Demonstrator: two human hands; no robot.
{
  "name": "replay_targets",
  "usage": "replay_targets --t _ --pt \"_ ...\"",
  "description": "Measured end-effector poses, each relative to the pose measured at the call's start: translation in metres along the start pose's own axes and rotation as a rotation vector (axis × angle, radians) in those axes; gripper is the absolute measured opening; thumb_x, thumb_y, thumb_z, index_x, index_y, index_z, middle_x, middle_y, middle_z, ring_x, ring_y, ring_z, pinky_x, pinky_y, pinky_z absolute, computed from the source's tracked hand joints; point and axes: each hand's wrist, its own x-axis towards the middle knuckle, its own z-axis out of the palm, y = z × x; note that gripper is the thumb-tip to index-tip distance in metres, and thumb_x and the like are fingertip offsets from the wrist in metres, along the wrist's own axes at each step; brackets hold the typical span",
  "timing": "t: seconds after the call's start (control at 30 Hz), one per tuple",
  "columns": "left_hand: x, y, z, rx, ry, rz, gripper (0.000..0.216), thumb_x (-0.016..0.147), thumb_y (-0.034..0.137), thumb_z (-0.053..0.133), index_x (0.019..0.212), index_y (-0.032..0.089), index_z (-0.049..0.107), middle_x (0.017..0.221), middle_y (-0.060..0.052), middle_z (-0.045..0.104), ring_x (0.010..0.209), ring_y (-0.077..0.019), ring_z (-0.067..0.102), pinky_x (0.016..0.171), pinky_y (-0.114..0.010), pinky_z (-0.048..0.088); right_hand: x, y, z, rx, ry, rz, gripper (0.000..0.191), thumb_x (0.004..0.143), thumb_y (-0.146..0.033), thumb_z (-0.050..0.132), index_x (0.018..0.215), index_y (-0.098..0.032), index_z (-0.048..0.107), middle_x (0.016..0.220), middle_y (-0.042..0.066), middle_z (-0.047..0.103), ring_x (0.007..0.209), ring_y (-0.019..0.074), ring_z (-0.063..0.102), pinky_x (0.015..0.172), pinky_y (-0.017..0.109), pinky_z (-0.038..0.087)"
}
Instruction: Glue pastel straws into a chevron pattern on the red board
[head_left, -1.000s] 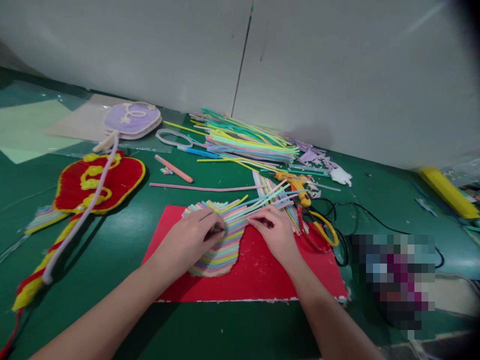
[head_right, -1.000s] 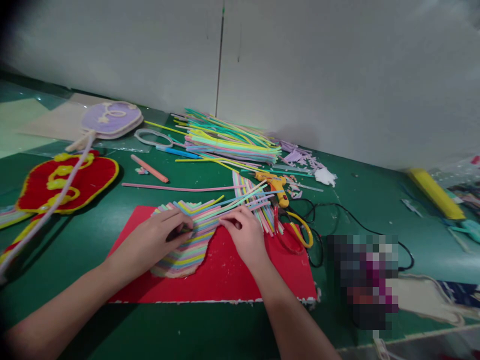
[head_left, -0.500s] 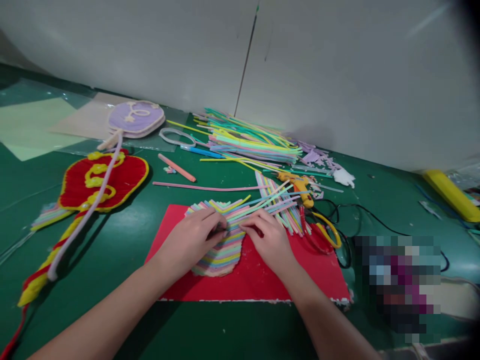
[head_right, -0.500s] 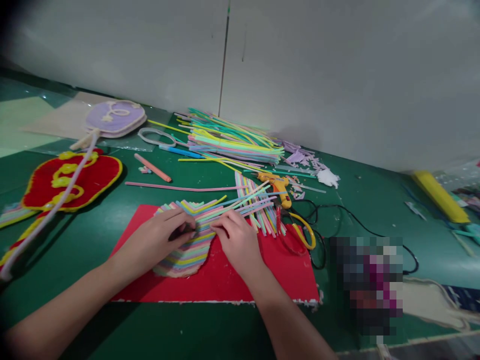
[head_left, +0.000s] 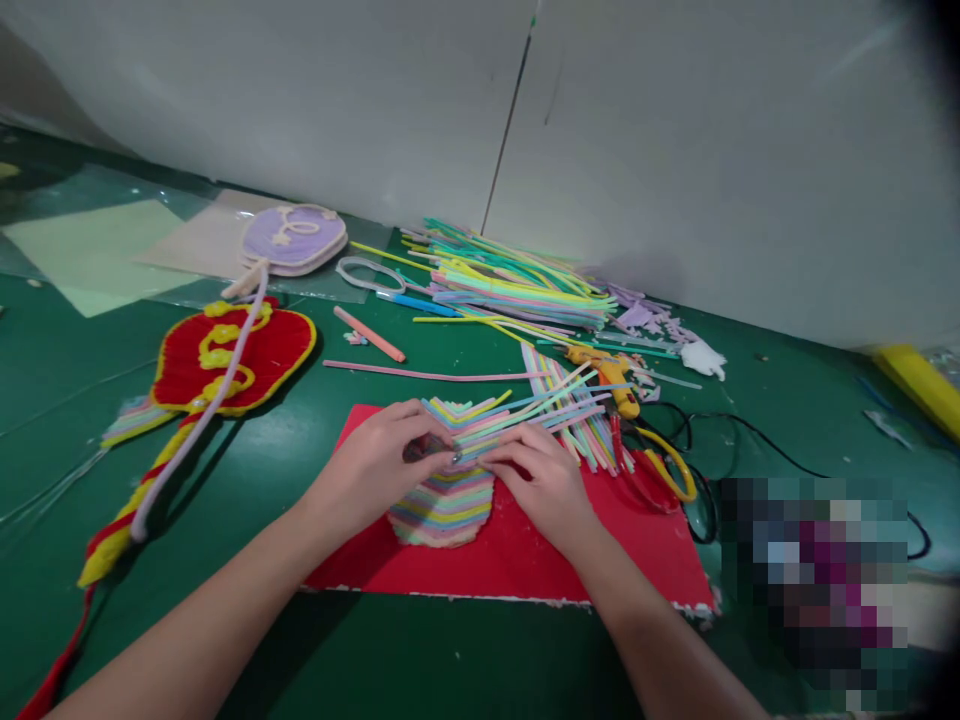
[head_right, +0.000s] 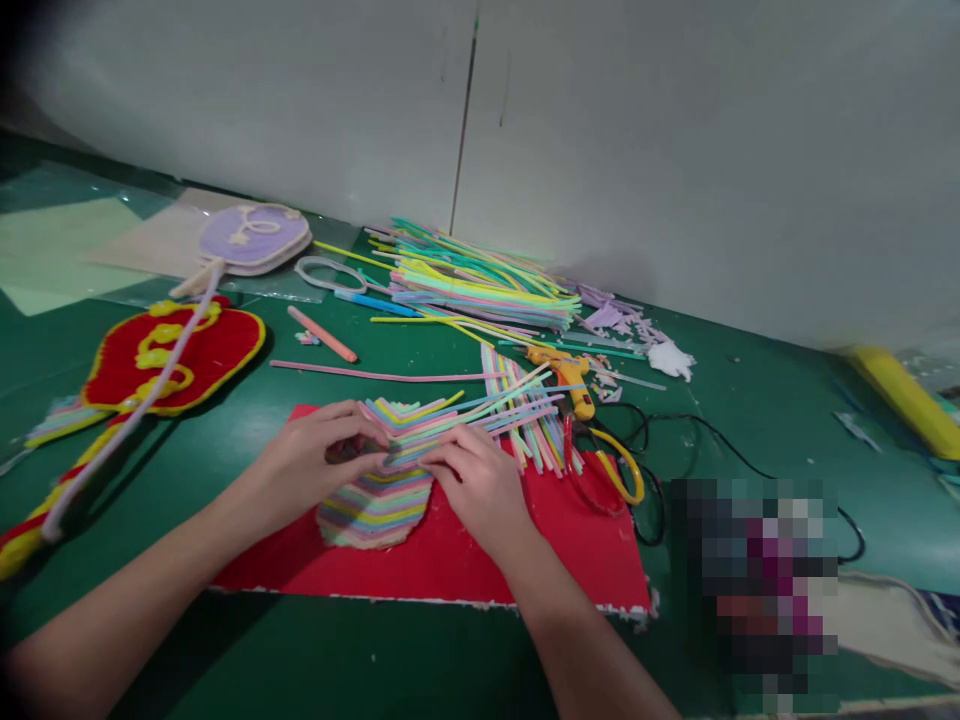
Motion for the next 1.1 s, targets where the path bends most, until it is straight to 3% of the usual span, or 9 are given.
replay_targets --t 0.2,0.5,0.83,0.9,1.03,1.1 --pt "0.0 0.004 0.009 0.175 -0.024 0.062 0.008 0.082 0.026 0.064 0.085 0.019 0.062 0.085 -0.002 0.061 0.079 -0.0178 0.055 0.07 -0.03 0.043 0.002 0.0 0.0 0.027 0.025 0.039 0.008 0.086 -0.022 0.063 0.085 -0.023 0.071 0.083 0.003 0.065 0.083 0.0161 0.059 0.074 0.03 0.048" --pt "0.0 0.004 0.006 0.169 -0.055 0.021 0.005 0.084 0.024 0.058 0.083 0.02 0.061 0.084 -0.002 0.062 0.078 -0.0174 0.055 0.071 -0.03 0.043 0.003 0.004 0.004 -0.003 -0.002 0.081 0.009 0.085 -0.023 0.065 0.084 -0.025 0.073 0.087 0.003 0.064 0.087 0.0171 0.058 0.077 0.031 0.048" --pt "0.002 0.002 0.005 0.068 -0.064 0.005 0.012 0.082 0.031 0.057 0.082 0.021 0.063 0.081 -0.002 0.062 0.074 -0.0165 0.055 0.065 -0.027 0.042 0.001 0.01 0.004 -0.017 0.077 0.148 0.01 0.086 -0.025 0.063 0.081 -0.024 0.072 0.082 0.003 0.063 0.084 0.0179 0.058 0.076 0.033 0.048" --pt "0.002 0.001 -0.004 -0.029 0.012 -0.041 0.015 0.083 0.033 0.055 0.083 0.021 0.064 0.08 -0.001 0.063 0.07 -0.0149 0.055 0.062 -0.025 0.042 0.001 0.011 0.003 -0.013 0.099 0.157 0.01 0.086 -0.025 0.062 0.082 -0.024 0.072 0.082 0.002 0.063 0.083 0.0178 0.058 0.076 0.033 0.048" --pt "0.003 -0.01 -0.03 -0.079 0.401 -0.283 0.022 0.083 0.038 0.052 0.088 0.02 0.064 0.08 -0.001 0.066 0.07 -0.0158 0.057 0.064 -0.025 0.043 0.0 0.012 0.0 -0.016 0.158 0.159 0.01 0.086 -0.024 0.062 0.081 -0.024 0.071 0.081 0.002 0.063 0.082 0.0178 0.059 0.075 0.032 0.048" --pt "0.003 -0.018 -0.038 -0.023 0.466 -0.39 0.022 0.08 0.038 0.054 0.087 0.019 0.064 0.081 -0.002 0.068 0.071 -0.0174 0.058 0.066 -0.027 0.044 0.0 0.013 -0.002 -0.03 0.224 0.164 0.011 0.087 -0.026 0.062 0.081 -0.023 0.071 0.082 0.003 0.063 0.082 0.018 0.059 0.075 0.033 0.048"
